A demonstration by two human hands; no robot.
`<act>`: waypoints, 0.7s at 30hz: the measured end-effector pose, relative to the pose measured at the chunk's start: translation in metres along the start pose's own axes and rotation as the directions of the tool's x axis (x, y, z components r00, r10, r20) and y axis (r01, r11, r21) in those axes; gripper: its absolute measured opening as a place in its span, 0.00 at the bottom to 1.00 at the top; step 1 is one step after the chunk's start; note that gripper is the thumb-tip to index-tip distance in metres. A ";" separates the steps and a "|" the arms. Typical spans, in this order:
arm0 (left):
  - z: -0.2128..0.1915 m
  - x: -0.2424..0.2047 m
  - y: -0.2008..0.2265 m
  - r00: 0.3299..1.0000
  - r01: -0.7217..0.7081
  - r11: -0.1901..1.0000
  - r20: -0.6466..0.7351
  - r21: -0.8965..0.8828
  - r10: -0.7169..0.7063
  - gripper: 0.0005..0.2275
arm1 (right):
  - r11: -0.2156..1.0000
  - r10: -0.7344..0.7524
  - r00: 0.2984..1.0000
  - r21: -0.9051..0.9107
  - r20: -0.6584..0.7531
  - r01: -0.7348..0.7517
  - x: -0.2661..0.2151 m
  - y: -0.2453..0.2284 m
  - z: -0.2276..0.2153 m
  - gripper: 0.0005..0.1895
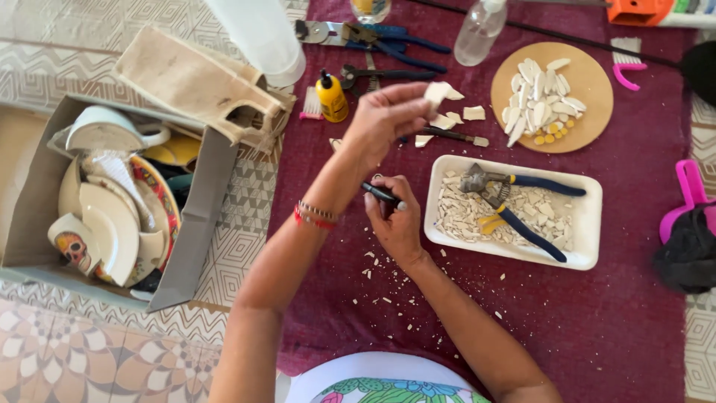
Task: Marking and trimming small wooden decorative pieces using a marker and pliers
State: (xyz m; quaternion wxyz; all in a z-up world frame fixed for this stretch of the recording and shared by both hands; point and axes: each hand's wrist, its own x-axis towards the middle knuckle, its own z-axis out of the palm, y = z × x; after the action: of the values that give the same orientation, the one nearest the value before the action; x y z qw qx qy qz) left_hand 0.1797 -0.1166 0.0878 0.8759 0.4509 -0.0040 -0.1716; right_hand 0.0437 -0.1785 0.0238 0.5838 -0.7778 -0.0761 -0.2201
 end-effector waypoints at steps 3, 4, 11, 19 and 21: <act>0.008 -0.024 0.001 0.999 -0.021 0.991 0.023 -0.129 0.024 0.15 | 0.999 -0.001 1.000 -0.046 0.012 0.001 -0.002 0.006 -0.001 0.10; 0.009 -0.031 0.005 0.999 -0.028 0.991 0.018 -0.134 0.030 0.15 | 0.999 -0.004 1.000 -0.046 0.021 0.005 -0.005 0.007 0.001 0.10; 0.009 -0.063 0.017 0.997 -0.024 0.961 0.066 -0.274 0.044 0.15 | 0.997 -0.029 0.999 -0.075 0.037 0.032 -0.010 0.018 0.003 0.11; 0.016 -0.093 0.034 0.991 -0.047 0.943 0.105 -0.331 0.086 0.13 | 0.993 -0.071 0.997 -0.088 0.038 0.074 -0.007 0.021 0.000 0.12; 0.017 -0.098 0.036 0.988 -0.037 0.927 0.127 -0.373 0.091 0.12 | 0.990 -0.075 0.996 -0.115 0.048 0.080 -0.009 0.024 -0.002 0.12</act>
State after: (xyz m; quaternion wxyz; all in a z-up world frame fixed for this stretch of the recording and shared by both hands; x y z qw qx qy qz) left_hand 0.0954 -0.0811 0.1412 0.9476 0.2644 -0.0486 -0.1722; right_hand 0.0442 -0.1866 -0.0011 0.5265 -0.8116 -0.1061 -0.2296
